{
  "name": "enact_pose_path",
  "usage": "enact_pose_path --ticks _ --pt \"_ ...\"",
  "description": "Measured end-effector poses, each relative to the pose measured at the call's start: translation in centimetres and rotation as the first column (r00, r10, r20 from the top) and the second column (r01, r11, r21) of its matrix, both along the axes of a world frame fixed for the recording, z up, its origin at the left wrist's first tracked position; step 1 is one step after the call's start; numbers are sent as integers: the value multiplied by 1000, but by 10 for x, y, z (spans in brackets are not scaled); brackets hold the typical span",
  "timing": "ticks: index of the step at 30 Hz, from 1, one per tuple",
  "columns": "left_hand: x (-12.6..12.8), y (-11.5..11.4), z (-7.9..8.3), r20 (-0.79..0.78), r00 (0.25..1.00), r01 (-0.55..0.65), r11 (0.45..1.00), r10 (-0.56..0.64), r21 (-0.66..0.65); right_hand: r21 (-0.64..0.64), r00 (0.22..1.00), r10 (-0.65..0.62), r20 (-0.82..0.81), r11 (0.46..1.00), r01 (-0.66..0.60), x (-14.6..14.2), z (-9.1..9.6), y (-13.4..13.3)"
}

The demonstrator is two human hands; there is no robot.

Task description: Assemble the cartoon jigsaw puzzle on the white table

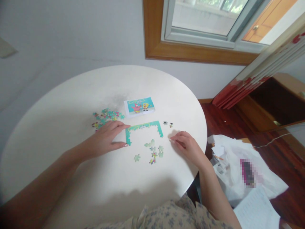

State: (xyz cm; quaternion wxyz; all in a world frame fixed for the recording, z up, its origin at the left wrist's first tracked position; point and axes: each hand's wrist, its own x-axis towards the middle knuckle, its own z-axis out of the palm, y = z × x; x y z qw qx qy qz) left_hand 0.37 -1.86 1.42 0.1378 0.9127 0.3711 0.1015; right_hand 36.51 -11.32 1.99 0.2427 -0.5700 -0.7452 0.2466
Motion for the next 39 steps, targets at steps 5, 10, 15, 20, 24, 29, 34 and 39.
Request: enact_pose_path --ticks 5,10,15,20,24,29,34,39 --pt "2 0 0 -32 999 -6 1000 6 6 18 1000 29 -6 999 -29 -6 0 1" --pt "-1 2 -1 -2 1000 17 1000 -17 7 16 999 50 -11 999 -50 -9 0 -1" --pt "-3 3 -1 4 1000 28 1000 -28 4 16 992 122 -15 992 -122 -11 0 -8" --pt "-3 3 -2 2 1000 30 1000 -30 -5 75 986 159 53 984 -163 -35 10 -17" --pt "-3 2 -1 17 999 30 999 -30 -11 100 951 256 173 956 -275 -71 18 -18" --pt "-2 0 0 39 999 26 1000 -27 4 86 921 246 301 955 -283 -103 15 -12" --pt "-1 -2 2 20 1000 12 1000 -12 9 82 912 183 367 970 -227 -119 7 -12" --pt "0 -4 5 7 1000 -10 1000 10 -4 48 926 172 337 979 -199 -124 2 -12"
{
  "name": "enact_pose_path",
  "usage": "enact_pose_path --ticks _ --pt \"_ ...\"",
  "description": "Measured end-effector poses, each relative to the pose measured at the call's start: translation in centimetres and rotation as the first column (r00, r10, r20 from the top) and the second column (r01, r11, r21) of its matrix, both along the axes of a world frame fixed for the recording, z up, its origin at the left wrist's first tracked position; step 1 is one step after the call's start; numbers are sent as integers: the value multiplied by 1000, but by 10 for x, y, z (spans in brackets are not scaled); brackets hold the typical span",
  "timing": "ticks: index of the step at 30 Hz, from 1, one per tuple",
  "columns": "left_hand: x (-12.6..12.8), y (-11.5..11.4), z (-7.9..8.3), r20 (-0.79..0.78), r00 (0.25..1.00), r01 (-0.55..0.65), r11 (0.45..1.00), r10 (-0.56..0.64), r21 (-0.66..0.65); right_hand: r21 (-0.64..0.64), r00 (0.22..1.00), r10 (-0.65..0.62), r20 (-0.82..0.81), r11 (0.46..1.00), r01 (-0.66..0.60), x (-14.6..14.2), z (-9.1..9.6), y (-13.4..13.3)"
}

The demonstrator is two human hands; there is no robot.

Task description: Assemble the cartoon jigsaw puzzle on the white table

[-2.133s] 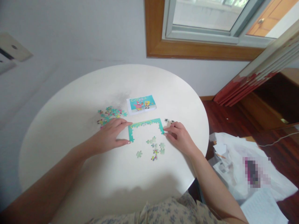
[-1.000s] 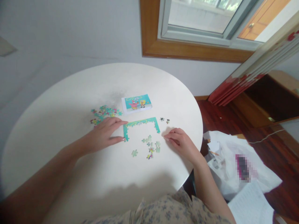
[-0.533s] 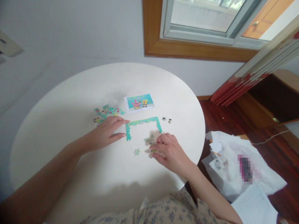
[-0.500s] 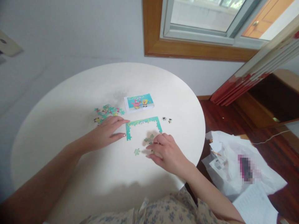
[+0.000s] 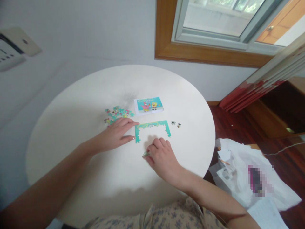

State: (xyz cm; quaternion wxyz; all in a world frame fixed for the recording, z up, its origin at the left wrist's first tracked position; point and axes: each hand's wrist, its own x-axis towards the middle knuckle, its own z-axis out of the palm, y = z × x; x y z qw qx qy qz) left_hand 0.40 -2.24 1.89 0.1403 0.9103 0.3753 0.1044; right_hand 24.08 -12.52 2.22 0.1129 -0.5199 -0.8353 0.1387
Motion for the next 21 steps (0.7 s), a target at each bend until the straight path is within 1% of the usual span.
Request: enact_pose_path --ticks 4,11,13,15,16,18,20,21 --pt "0 0 0 11 1000 -4 1000 4 -8 -31 999 1 -51 1000 -3 3 -2 2" --pt "1 0 1 11 1000 -7 1000 7 -15 -22 995 50 -92 998 -52 8 -5 8" --pt "1 0 1 7 1000 -6 1000 6 -10 -15 987 74 -141 997 -77 14 -3 12" --pt "1 0 1 1 1000 2 1000 -2 -4 -1 969 86 -233 996 -89 26 2 16" --pt "1 0 0 -4 1000 6 1000 -6 -3 11 953 79 -292 997 -80 34 5 17" --pt "0 1 0 -11 1000 8 1000 -8 -7 27 937 1 -350 1000 9 52 10 20" --pt "0 1 0 -12 1000 6 1000 -6 -12 12 924 -109 -366 993 122 70 13 20" --pt "0 1 0 -9 1000 4 1000 -5 -13 -2 920 -140 -365 989 150 77 13 18"
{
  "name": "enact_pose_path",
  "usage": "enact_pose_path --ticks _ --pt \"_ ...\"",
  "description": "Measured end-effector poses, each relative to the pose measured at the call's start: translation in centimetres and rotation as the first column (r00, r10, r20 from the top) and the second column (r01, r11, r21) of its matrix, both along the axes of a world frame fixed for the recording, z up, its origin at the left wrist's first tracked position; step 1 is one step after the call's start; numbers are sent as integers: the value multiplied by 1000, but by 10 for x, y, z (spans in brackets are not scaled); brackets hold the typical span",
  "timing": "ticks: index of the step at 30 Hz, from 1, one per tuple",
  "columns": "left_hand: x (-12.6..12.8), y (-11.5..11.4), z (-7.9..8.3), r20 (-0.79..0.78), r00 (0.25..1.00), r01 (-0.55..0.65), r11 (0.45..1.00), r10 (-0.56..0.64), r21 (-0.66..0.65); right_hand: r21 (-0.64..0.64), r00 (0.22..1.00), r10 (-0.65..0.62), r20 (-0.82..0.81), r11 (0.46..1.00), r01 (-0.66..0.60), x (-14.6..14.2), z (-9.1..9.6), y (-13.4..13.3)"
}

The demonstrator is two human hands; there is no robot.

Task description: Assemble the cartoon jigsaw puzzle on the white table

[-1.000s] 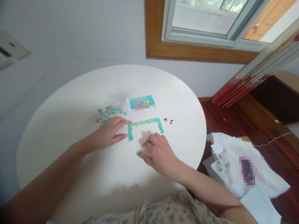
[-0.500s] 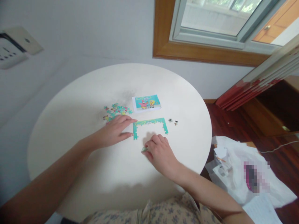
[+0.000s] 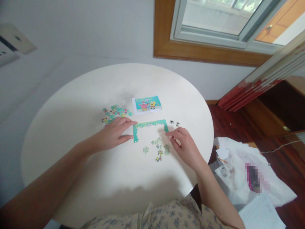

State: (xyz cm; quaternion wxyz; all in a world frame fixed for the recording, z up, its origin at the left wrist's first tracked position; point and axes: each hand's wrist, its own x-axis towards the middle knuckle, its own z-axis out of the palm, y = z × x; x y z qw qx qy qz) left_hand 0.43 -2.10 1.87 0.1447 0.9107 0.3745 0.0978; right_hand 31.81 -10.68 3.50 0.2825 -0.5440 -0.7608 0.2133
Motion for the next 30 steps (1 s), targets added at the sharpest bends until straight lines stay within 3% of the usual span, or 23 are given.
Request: enact_pose_path --ticks 5,14,22,30 --pt "0 1 -2 6 1000 10 1000 -10 14 -17 999 1 39 1000 -1 19 -7 -14" --pt "-3 6 -9 4 1000 23 999 -23 39 -101 982 173 77 981 -165 18 -6 -29" --pt "-2 5 -8 5 1000 21 999 -22 35 -102 968 212 135 975 -199 14 -11 -22" --pt "-2 5 -7 8 1000 13 1000 -13 26 -118 981 189 52 976 -182 17 -22 -19"
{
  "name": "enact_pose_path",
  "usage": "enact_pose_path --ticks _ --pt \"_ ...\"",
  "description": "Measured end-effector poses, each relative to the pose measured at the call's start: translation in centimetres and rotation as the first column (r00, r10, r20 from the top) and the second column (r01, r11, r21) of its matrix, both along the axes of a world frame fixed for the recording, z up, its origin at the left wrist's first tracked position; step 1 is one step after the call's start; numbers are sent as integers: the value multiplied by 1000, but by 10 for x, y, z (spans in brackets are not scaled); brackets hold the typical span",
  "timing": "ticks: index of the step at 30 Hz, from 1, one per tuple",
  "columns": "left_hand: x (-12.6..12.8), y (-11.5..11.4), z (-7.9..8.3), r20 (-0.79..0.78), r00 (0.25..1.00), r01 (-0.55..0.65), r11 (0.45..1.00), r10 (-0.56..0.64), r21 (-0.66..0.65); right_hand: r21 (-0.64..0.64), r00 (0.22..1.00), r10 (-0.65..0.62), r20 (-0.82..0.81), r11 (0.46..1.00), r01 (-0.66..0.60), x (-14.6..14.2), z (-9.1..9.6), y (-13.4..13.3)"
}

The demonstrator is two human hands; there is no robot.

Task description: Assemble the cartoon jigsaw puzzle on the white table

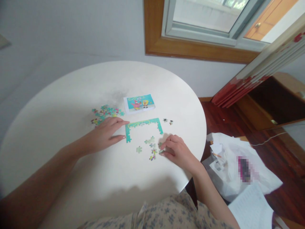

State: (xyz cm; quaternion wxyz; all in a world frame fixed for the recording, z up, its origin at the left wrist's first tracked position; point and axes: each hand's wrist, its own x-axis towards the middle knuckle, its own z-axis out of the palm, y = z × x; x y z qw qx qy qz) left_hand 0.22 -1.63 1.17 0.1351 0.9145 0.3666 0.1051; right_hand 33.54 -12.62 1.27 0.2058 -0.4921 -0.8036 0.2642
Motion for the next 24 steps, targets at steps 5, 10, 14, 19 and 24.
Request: enact_pose_path --ticks 5,10,14,19,24 --pt "0 1 -1 -6 1000 8 1000 -8 8 -4 997 -67 -49 998 67 -5 -1 -5" --pt "1 0 0 -5 1000 8 1000 -8 18 -5 990 -121 -77 993 121 -9 2 -7" --pt "0 0 0 0 1000 9 1000 -9 27 -72 968 -183 -173 982 173 -8 10 -1" --pt "-1 0 -3 0 1000 4 999 -4 33 -114 928 -327 -180 944 311 0 13 17" --pt "-1 0 -2 3 1000 -2 1000 2 20 -46 931 -348 -111 938 345 4 1 33"
